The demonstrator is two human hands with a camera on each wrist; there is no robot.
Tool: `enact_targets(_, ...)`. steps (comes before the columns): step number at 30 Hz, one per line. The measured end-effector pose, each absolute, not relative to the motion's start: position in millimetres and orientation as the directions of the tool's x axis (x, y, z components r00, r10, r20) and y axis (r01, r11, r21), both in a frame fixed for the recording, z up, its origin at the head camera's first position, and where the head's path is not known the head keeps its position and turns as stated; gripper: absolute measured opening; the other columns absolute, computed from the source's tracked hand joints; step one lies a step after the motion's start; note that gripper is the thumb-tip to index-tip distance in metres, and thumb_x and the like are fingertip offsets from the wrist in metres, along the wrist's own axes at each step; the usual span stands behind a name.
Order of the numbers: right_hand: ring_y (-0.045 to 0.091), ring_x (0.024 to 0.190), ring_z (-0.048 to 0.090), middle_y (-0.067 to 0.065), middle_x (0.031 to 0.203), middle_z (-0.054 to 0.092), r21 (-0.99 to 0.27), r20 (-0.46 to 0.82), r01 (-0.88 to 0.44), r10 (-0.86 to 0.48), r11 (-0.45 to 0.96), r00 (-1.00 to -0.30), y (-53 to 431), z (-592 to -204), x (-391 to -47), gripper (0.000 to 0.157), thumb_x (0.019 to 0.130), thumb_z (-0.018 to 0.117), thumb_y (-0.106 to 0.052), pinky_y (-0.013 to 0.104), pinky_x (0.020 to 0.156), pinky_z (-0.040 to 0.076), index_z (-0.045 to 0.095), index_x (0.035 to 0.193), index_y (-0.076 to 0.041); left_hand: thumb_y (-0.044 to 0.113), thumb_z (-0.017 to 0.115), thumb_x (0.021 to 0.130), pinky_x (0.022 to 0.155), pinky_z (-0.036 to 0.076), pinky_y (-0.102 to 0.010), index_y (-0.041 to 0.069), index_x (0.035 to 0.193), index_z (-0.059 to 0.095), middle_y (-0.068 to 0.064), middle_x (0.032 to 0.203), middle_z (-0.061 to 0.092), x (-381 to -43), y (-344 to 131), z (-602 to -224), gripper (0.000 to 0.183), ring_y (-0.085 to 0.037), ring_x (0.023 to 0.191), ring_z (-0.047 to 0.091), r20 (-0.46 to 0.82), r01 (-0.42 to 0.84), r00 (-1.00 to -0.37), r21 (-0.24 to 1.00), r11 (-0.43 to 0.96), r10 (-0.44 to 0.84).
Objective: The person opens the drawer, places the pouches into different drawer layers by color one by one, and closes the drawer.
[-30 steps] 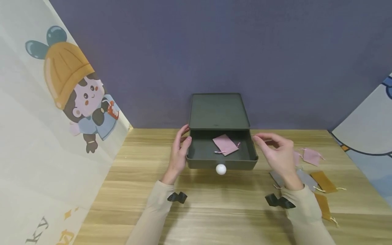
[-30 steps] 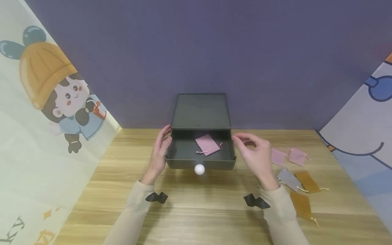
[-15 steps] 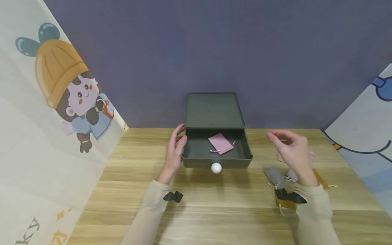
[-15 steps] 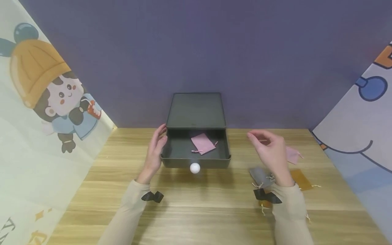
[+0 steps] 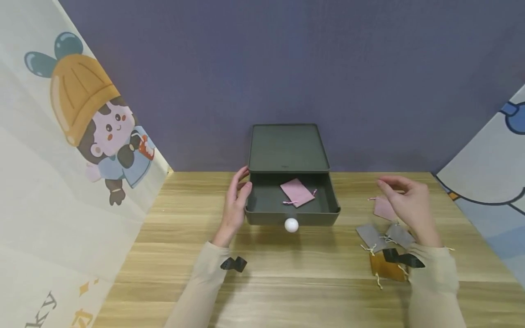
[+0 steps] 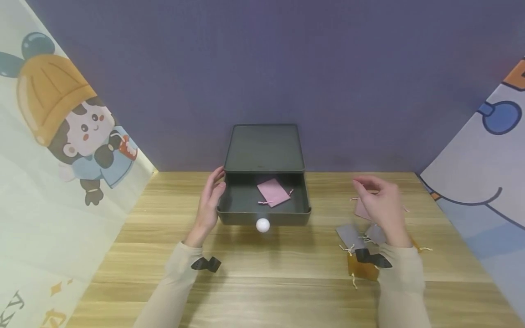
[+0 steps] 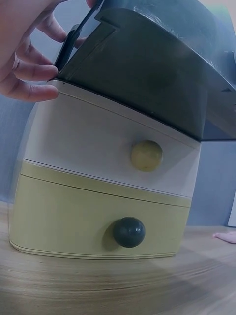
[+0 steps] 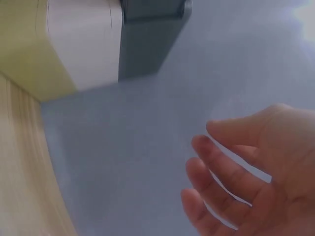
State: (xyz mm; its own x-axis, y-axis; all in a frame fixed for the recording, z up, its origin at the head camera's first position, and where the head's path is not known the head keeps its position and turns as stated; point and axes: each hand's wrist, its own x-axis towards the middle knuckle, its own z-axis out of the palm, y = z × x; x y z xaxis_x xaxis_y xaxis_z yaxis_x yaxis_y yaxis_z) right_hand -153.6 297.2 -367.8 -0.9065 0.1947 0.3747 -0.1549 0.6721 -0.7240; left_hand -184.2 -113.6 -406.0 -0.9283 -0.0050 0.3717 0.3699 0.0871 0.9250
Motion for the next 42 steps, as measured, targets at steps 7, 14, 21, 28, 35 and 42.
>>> enact_targets(7, -0.022, 0.085, 0.052, -0.041, 0.094, 0.063, -0.718, 0.258, -0.028, 0.228, 0.696, -0.939, 325.9, -372.0, -153.1, 0.042, 0.105, 0.067, -0.032, 0.005, 0.073, 0.043, 0.073, 0.13, 0.002, 0.025, 0.049, 0.106, 0.105, 0.049, -0.044, 0.004, 0.159, 0.045, -0.02, 0.158, 0.052, -181.8, -113.5, -403.9, 0.057, -0.046, 0.127, 0.058, 0.369, 0.367, -0.929, 0.926, 0.094, -0.013)
enact_targets(14, -0.016, 0.092, 0.049, 0.029, 0.138, 0.067, -0.654, 0.048, 0.059, 0.119, 0.754, -0.992, 344.4, -385.2, -155.8, 0.048, 0.109, 0.06, -0.039, 0.013, 0.068, 0.051, 0.067, 0.139, -0.001, 0.024, 0.05, 0.107, 0.106, 0.049, -0.045, 0.006, 0.159, 0.046, -0.021, 0.158, 0.052, -181.5, -113.4, -405.3, 0.056, -0.049, 0.129, 0.057, 0.362, 0.359, -0.932, 0.929, 0.093, -0.017)
enact_targets(21, -0.011, 0.088, 0.056, 0.033, 0.141, 0.064, -0.672, -0.006, 0.08, 0.103, 0.736, -0.995, 353.9, -405.5, -166.0, 0.054, 0.109, 0.059, -0.038, 0.018, 0.068, 0.057, 0.06, 0.145, 0.004, 0.024, 0.049, 0.107, 0.104, 0.05, -0.043, 0.007, 0.159, 0.047, -0.02, 0.158, 0.052, -181.5, -113.2, -406.5, 0.055, -0.047, 0.129, 0.057, 0.352, 0.349, -0.936, 0.933, 0.083, -0.018)
enact_targets(28, 0.027, 0.101, 0.073, 0.038, 0.139, 0.062, -0.654, -0.028, 0.122, 0.137, 0.747, -0.99, 362.9, -420.2, -173.7, 0.061, 0.109, 0.057, -0.035, 0.016, 0.065, 0.053, 0.052, 0.148, 0.013, 0.025, 0.049, 0.107, 0.103, 0.05, -0.043, 0.004, 0.159, 0.045, -0.02, 0.158, 0.052, -180.9, -113.3, -404.2, 0.056, -0.045, 0.127, 0.058, 0.36, 0.358, -0.933, 0.93, 0.085, -0.019)
enact_targets(35, 0.032, 0.106, 0.073, 0.041, 0.145, 0.056, -0.657, -0.217, 0.234, 0.117, 0.717, -0.969, 371.6, -433.0, -179.6, 0.071, 0.109, 0.057, -0.038, 0.031, 0.074, 0.064, 0.042, 0.152, 0.015, 0.024, 0.049, 0.107, 0.103, 0.05, -0.042, 0.005, 0.159, 0.046, -0.02, 0.158, 0.052, -180.0, -114.1, -404.1, 0.056, -0.046, 0.128, 0.059, 0.364, 0.36, -0.931, 0.929, 0.086, -0.025)
enact_targets(42, 0.047, 0.116, 0.067, 0.042, 0.148, 0.05, -0.652, -0.221, 0.24, 0.122, 0.72, -0.968, 378.7, -443.6, -180.0, 0.064, 0.111, 0.053, -0.031, 0.027, 0.073, 0.059, 0.04, 0.153, 0.016, 0.024, 0.05, 0.107, 0.106, 0.05, -0.044, 0.006, 0.159, 0.046, -0.019, 0.158, 0.052, -180.4, -114.0, -403.6, 0.056, -0.044, 0.128, 0.058, 0.36, 0.357, -0.933, 0.93, 0.088, -0.018)
